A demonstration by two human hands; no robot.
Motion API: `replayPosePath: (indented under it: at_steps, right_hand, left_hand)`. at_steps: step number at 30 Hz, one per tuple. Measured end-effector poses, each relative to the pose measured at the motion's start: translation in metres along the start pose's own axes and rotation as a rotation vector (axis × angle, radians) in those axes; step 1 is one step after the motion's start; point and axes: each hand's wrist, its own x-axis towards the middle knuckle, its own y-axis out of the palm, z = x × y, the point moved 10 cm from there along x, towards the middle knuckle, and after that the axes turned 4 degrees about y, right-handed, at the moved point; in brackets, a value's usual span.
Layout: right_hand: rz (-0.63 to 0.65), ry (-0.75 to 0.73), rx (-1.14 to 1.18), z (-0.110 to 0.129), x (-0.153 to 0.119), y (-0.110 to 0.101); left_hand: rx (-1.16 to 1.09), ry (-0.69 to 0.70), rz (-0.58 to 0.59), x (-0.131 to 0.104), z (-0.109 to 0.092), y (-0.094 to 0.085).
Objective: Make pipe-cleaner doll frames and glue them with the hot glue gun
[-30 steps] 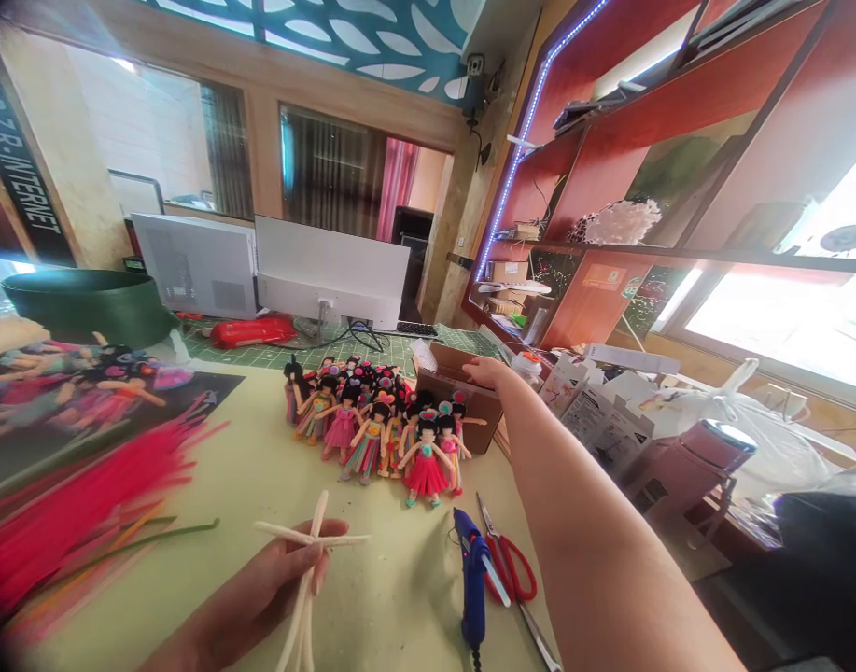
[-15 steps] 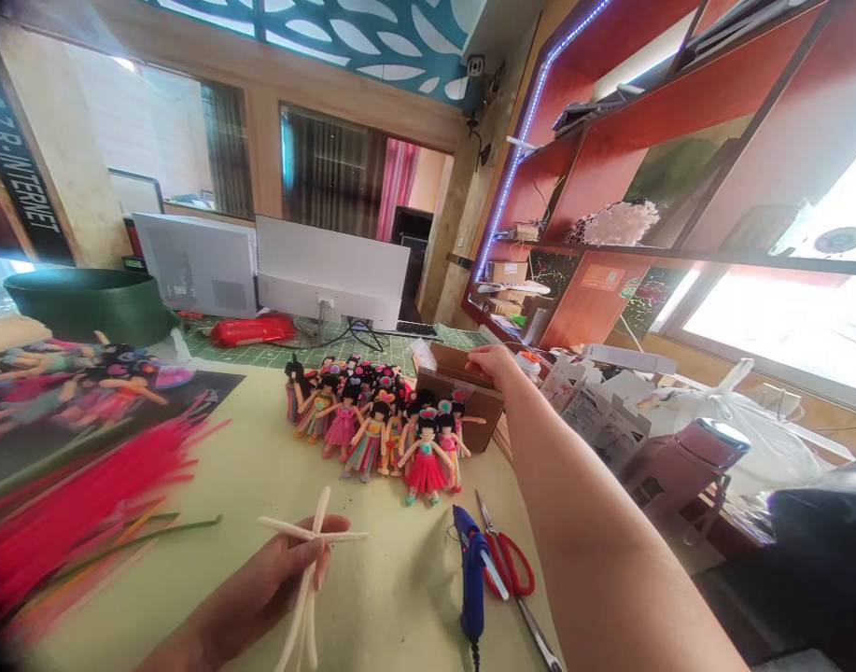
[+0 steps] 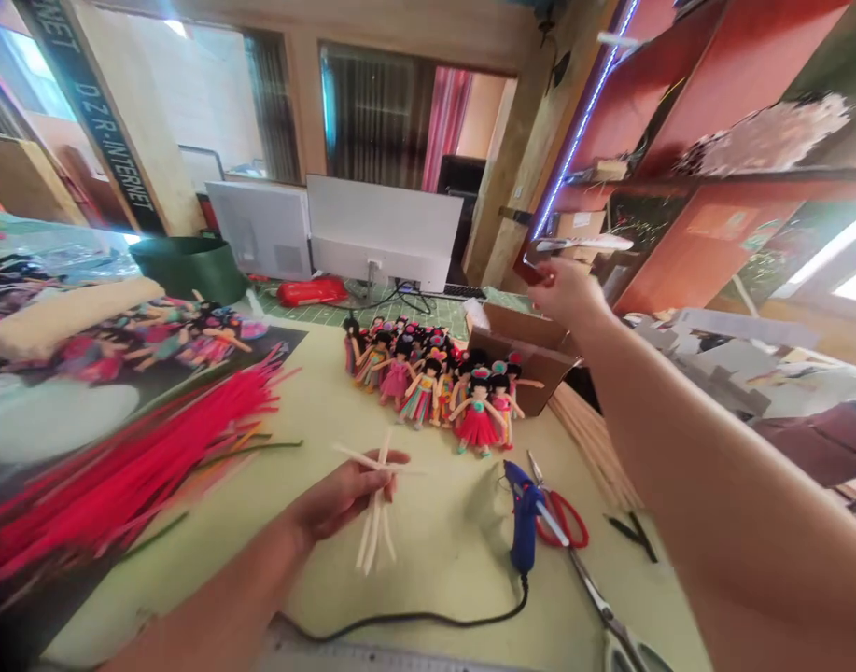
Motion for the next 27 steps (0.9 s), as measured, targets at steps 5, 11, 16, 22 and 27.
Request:
replayPosePath:
  at_steps: [5, 11, 16, 22, 27]
  right_hand:
    - [0.057, -0.318, 0.400, 0.088, -0.123, -0.030]
    - [0.183, -0.449, 0.588, 0.102, -0.273, -0.022]
    - [0.133, -0.389, 0.370, 0.067, -0.287, 0.038]
    - [0.204, -0.269, 0.381, 0.042, -0.286, 0.082]
    - [-0.021, -0.383, 0.315, 0.059, -0.299, 0.018]
  left_hand:
    - [-0.060, 0.041, 0.079, -0.002, -0.012, 0.009]
    - [-0.126, 0.083, 0.104, -0.009, -0.028, 0.012]
    - [-0.118, 0.114, 0.153, -0.016, -0.036, 0.027]
    - [-0.033, 0.124, 0.093, -0.024, -0.043, 0.041]
    - [0.110, 0.168, -0.005, -0.025, -0.052, 0.035]
